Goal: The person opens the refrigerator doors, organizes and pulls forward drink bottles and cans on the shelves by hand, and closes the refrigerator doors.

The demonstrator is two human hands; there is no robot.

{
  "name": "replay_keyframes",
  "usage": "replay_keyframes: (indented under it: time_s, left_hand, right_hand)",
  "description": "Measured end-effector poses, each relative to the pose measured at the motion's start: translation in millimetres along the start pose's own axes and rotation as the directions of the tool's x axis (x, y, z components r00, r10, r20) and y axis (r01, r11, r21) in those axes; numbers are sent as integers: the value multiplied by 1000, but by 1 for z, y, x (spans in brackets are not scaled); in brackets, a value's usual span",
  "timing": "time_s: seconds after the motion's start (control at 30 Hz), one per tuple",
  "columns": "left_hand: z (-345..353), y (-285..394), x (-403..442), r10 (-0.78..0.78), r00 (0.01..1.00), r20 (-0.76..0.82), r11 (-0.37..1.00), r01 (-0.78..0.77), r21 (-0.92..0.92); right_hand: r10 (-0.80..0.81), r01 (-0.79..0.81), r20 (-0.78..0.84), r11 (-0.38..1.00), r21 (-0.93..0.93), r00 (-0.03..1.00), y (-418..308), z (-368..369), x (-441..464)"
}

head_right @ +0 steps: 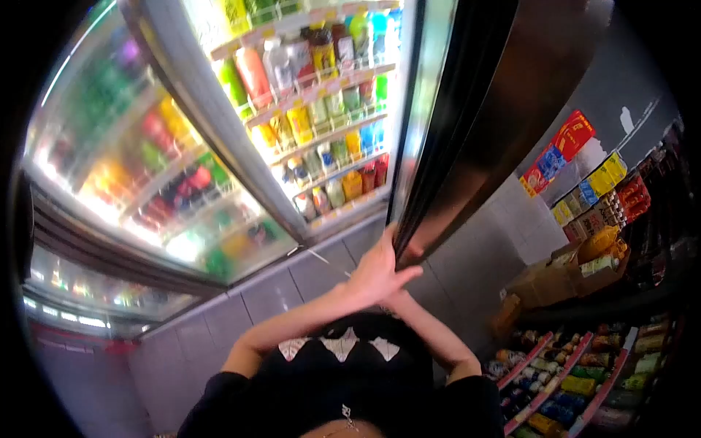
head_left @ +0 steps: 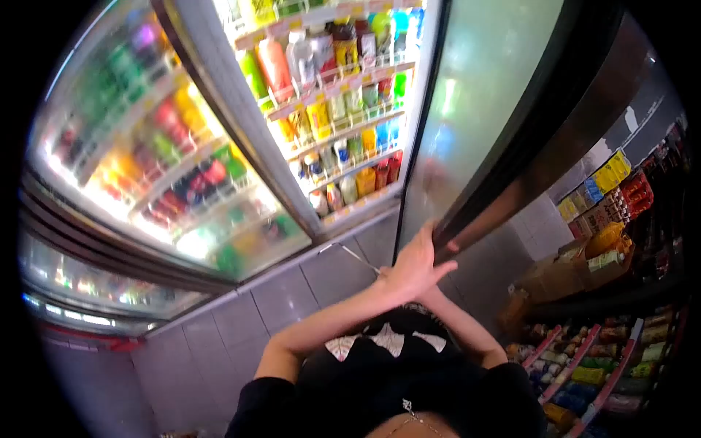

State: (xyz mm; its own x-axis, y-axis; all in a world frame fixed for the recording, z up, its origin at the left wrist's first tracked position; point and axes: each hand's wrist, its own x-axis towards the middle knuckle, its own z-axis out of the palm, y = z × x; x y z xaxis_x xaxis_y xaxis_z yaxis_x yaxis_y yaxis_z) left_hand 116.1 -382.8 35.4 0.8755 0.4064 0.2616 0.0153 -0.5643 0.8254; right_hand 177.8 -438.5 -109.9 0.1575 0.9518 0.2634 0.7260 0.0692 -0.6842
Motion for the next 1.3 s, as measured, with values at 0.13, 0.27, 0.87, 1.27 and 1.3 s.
replay_keyframes:
  time_s: [0.13,0.27,0.87,1.27,1.3]
  left_hand:
    - [-22,-17,-6,-23,993,-115,1000,23,-3]
    - [-43,-32,-9,-91,976,-197,996,91,-7]
    - [21,-262,-159,-448,770,453,885,453,106]
    - [79,-293,-141,-570,468,676,822,348,451]
    - [89,-289,-134,-564,478,673,825,364,433]
  right_hand:
    - [-12,12,13,999,-36,1000,-15,10,-7]
    - [242,-177,243,949,-260,939,-14,7,-22]
    - [736,-764,-211,604,-226,644,8,-17,-182]
    - [815,-860,-324,510,4,481,67,-68,-231]
    - [812,-858,-328,513,8,483,78,-77,-238]
